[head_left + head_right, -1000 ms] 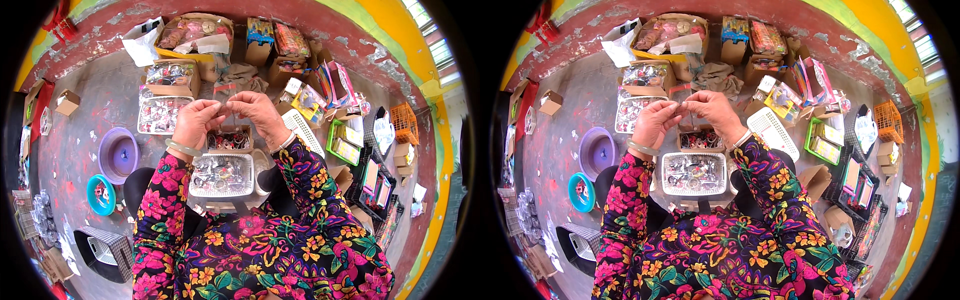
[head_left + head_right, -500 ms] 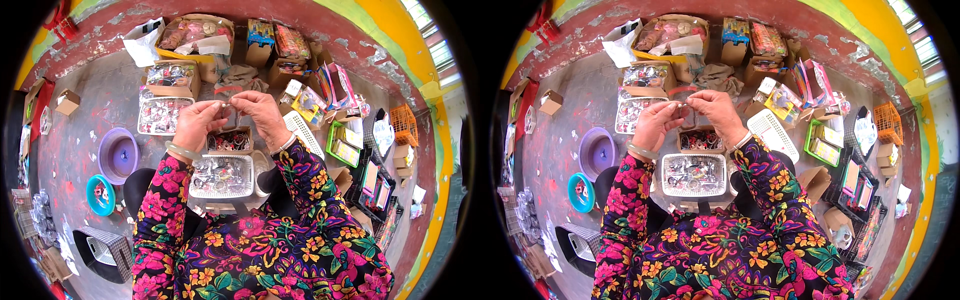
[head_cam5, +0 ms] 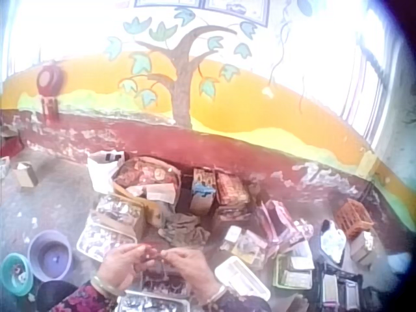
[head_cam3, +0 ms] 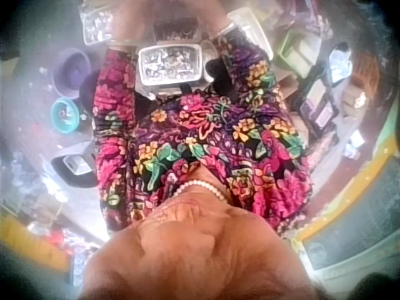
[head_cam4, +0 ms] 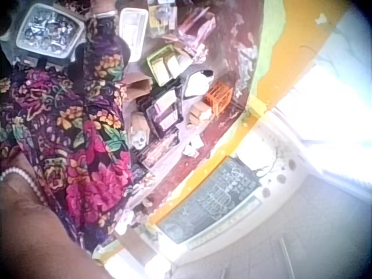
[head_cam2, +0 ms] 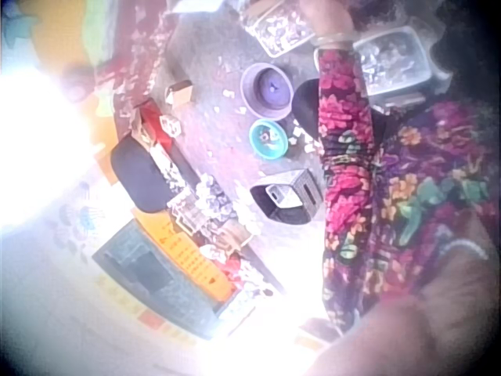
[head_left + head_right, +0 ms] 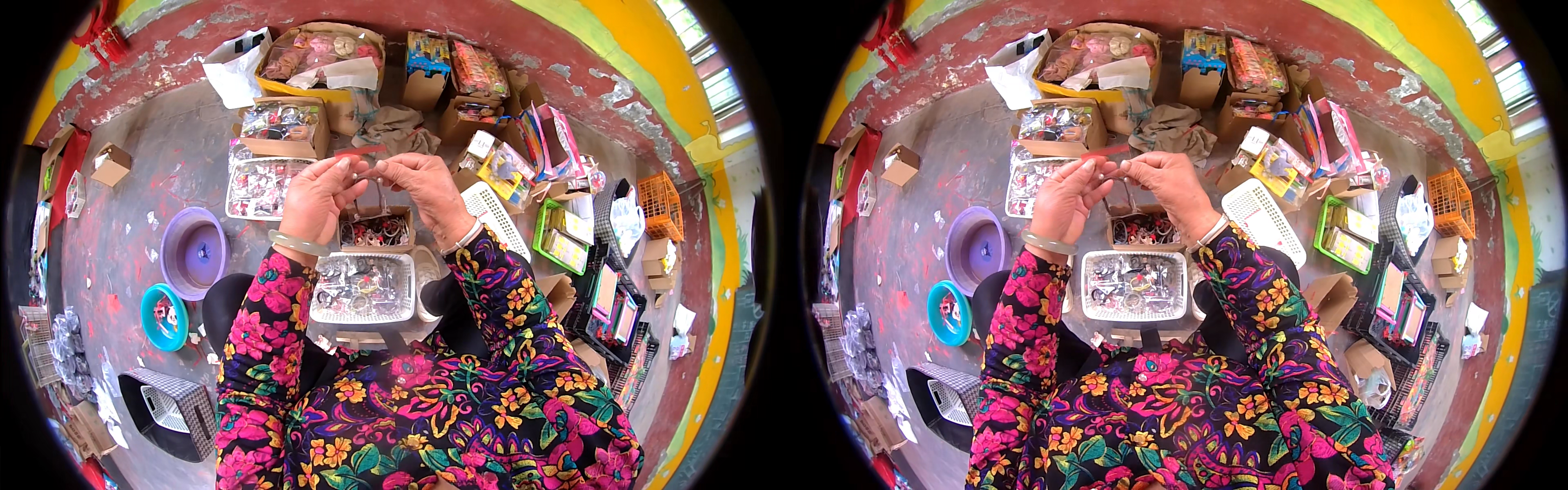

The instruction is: The person sits on the floor and repeatedly picks up small items from a white basket, places them into small clear plastic bags, and seals the bags. The person then places the packaged items into a cardboard box.

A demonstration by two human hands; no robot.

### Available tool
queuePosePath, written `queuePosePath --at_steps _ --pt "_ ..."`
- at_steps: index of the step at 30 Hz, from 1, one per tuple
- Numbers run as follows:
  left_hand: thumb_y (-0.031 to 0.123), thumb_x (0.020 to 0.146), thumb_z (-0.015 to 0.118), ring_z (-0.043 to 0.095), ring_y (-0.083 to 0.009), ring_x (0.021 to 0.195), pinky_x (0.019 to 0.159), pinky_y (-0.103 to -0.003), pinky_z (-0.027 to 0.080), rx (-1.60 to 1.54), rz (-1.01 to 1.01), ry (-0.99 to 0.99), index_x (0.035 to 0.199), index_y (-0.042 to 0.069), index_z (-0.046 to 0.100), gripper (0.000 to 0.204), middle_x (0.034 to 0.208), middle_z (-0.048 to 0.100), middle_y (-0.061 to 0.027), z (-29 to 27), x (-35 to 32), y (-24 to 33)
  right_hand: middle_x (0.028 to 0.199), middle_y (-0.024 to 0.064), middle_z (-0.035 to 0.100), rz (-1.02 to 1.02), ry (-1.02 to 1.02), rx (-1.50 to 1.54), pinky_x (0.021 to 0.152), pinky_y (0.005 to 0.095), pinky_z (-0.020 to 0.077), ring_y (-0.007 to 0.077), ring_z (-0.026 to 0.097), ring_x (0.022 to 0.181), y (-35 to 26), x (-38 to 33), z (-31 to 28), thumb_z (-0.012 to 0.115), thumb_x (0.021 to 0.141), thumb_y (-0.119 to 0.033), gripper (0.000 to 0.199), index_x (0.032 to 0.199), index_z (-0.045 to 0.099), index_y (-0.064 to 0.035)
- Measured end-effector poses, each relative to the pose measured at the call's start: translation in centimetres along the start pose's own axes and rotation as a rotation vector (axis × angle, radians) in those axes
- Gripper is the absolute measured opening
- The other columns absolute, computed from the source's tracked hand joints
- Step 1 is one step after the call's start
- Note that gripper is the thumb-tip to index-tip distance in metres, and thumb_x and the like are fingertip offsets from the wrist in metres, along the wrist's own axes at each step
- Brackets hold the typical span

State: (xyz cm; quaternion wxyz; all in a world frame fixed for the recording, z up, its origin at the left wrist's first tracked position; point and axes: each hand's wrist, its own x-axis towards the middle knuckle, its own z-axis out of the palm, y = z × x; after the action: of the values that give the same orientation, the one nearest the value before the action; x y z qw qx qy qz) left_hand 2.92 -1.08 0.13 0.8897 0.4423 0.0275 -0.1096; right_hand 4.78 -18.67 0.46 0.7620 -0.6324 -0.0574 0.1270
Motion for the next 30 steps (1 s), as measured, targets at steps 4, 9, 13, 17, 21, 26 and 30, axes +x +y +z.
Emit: queuePosePath --at_steps 4,9,13,17,21,26,30 --pt "0.012 0.091 0.05 0.061 -0.0201 0.094 0.079 -0.029 0.051 -0.027 -0.02 0.018 0.103 -0.004 0.055 0.021 0.099 0.061 -0.0138 0.0 0.0 -0.1 0.071 -0.0009 0.06 -0.087 0.145 -0.125 0.061 0.021 0.0412 0.0055 0.051 0.067 0.2 0.1 -0.2 0.064 0.08 -0.013 0.014 0.084 0.065 0.0006" --pt "0.012 0.091 0.049 0.062 -0.0188 0.09 0.077 -0.028 0.052 0.069 -0.068 0.051 0.104 -0.004 0.056 0.022 0.096 0.062 -0.0123 -0.2 0.3 -0.7 0.074 0.005 0.061 -0.715 0.312 -0.682 0.062 0.0282 0.0437 0.0181 0.057 0.069 -0.9 -0.1 0.6 0.063 0.076 -0.009 0.007 0.082 0.065 -0.0057" --pt "0.01 0.09 0.05 0.06 -0.0129 0.082 0.074 -0.024 0.053 0.179 -0.089 0.05 0.1 -0.004 0.058 0.019 0.092 0.061 -0.0064 0.8 -0.1 -0.9 0.076 0.0053 0.06 -0.822 0.165 -0.837 0.066 0.0342 0.0438 0.0252 0.055 0.073 -0.7 -0.6 1.5 0.064 0.071 -0.008 0.01 0.081 0.065 -0.0083" --pt "0.009 0.09 0.049 0.059 -0.0095 0.082 0.073 -0.022 0.052 0.253 -0.042 -0.028 0.103 -0.002 0.059 0.02 0.092 0.061 -0.0036 0.7 0.0 -1.7 0.076 0.0044 0.059 -0.828 0.159 -0.958 0.066 0.0351 0.0427 0.0247 0.055 0.074 -0.2 -0.6 1.4 0.063 0.072 -0.01 0.01 0.082 0.065 -0.0085" --pt "0.008 0.091 0.048 0.059 -0.0095 0.079 0.071 -0.023 0.051 0.391 0.057 -0.058 0.106 -0.002 0.059 0.021 0.088 0.062 -0.0041 0.3 0.2 -2.6 0.075 0.0036 0.058 -0.836 0.161 -1.061 0.066 0.0349 0.0415 0.0239 0.055 0.074 -0.1 -0.6 1.4 0.062 0.071 -0.012 0.01 0.08 0.064 -0.0085" --pt "0.005 0.089 0.046 0.058 -0.017 0.079 0.07 -0.028 0.05 0.835 0.224 -0.078 0.103 -0.002 0.059 0.019 0.088 0.06 -0.0086 -0.3 0.3 -2.9 0.071 0.0027 0.055 -0.896 0.163 -1.22 0.063 0.0343 0.0394 0.0221 0.053 0.072 -0.1 -0.6 1.6 0.063 0.066 -0.013 0.008 0.073 0.061 -0.0094" --pt "0.008 0.084 0.049 0.056 -0.0393 0.074 0.061 -0.041 0.046 1.095 0.42 -0.061 0.092 0.001 0.059 0.014 0.078 0.058 -0.0225 0.0 0.2 -2.8 0.073 0.0028 0.056 -0.905 0.149 -1.318 0.064 0.0341 0.0395 0.022 0.053 0.072 -0.5 -1.1 2.0 0.062 0.067 -0.011 0.009 0.075 0.062 -0.0083"
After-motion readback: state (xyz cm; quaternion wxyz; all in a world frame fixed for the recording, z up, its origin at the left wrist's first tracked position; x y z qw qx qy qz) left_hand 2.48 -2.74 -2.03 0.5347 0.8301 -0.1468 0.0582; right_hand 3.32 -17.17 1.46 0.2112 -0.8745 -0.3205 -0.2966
